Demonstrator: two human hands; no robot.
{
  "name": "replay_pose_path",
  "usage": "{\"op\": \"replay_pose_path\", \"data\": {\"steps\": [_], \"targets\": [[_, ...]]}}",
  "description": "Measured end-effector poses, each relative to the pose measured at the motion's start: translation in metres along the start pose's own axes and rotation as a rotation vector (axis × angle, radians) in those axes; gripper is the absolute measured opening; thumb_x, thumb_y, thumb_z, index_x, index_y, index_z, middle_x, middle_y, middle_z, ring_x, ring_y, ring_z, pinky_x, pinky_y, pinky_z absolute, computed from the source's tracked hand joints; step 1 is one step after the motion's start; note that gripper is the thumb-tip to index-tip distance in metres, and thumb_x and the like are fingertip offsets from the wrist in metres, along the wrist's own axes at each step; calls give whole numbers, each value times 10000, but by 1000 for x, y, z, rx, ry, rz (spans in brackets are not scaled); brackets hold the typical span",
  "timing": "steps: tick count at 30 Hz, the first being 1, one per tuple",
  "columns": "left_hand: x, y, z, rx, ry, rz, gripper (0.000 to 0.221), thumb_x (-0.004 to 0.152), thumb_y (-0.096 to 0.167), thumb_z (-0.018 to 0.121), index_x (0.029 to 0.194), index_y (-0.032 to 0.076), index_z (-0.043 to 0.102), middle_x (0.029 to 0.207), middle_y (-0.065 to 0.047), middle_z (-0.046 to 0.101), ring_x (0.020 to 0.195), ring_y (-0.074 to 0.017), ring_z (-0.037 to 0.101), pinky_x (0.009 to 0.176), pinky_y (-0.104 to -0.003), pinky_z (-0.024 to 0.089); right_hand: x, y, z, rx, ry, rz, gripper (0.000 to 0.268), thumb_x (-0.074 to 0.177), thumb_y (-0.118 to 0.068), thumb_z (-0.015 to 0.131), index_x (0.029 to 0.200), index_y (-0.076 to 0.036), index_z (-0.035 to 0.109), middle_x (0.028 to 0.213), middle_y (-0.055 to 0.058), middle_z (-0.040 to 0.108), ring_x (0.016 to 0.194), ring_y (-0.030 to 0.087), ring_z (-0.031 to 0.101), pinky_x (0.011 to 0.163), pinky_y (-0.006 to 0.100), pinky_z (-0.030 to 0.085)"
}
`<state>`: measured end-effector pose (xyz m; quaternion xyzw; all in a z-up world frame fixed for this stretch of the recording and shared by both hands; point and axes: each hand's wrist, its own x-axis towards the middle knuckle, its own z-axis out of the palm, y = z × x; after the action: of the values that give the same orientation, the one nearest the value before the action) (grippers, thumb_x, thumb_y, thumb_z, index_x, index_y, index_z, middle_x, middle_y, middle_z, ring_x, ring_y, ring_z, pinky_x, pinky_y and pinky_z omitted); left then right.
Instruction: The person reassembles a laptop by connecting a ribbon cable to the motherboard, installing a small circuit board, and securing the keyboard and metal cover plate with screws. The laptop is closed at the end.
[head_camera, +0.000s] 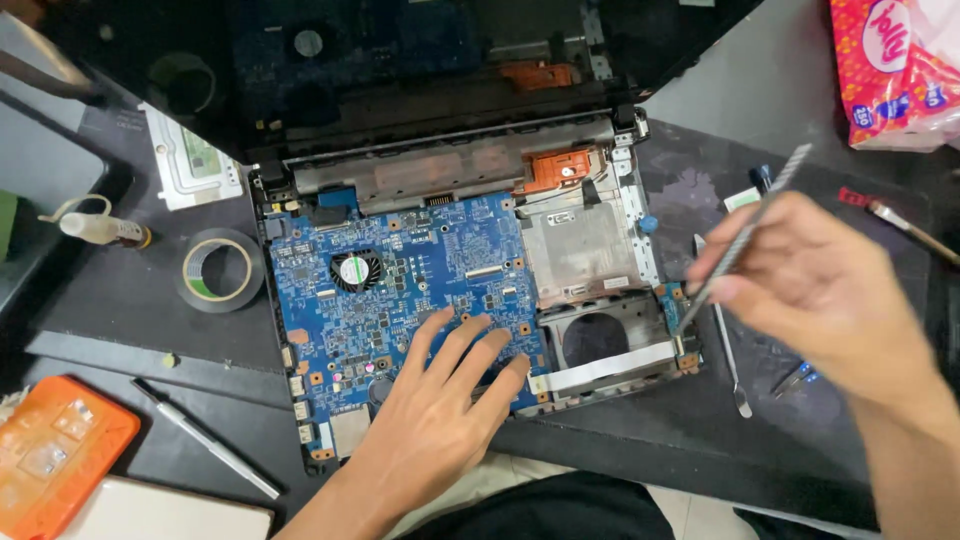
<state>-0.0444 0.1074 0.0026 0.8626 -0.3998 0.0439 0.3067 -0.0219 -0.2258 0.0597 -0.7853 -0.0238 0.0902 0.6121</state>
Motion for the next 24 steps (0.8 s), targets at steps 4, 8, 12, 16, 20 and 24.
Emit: {"op": "replay_pose_path", "data": {"steps": [4,8,12,16,20,24], "targets": [[-1,0,1,28,-25,10,357,831,87,629,1180,13,633,1272,-196,602,1276,-392,533,1129,-624,333,20,10,45,186,-165,135,333,905,-26,703,1216,8,590,1102,140,717,1024,185,700,886,332,584],[-2,0,1,40,-39,10,367,852,104,594,1203,2,628,1282,-199,601,1286,-392,532,1133,-621,330,29,19,67,254,-238,247,335,920,-43,687,1234,-19,575,1091,117,728,972,150,686,828,297,566],[-1,-1,0,41,-49,15,359,853,113,592,1193,2,625,1280,-202,601,1278,-391,536,1133,-616,336,31,22,70,243,-271,286,326,922,-50,687,1228,-25,578,1079,98,742,961,126,694,823,284,566],[-1,-1,1,52,-52,29,371,846,117,587,1197,3,622,1273,-198,602,1278,-394,536,1128,-617,334,32,24,70,214,-269,292,338,911,-54,696,1230,-31,584,1075,84,744,939,119,691,813,280,569],[0,-1,0,47,-57,23,372,857,118,585,1209,5,616,1281,-192,599,1282,-387,534,1137,-613,333,32,21,72,207,-289,292,327,917,-63,702,1220,-31,582,1029,82,742,920,117,691,794,271,564],[0,-1,-1,47,-76,19,375,861,118,584,1218,8,613,1294,-192,592,1292,-387,528,1141,-615,328,30,18,72,189,-307,298,299,931,-64,700,1204,-22,585,967,84,731,895,114,690,780,267,565]]}}
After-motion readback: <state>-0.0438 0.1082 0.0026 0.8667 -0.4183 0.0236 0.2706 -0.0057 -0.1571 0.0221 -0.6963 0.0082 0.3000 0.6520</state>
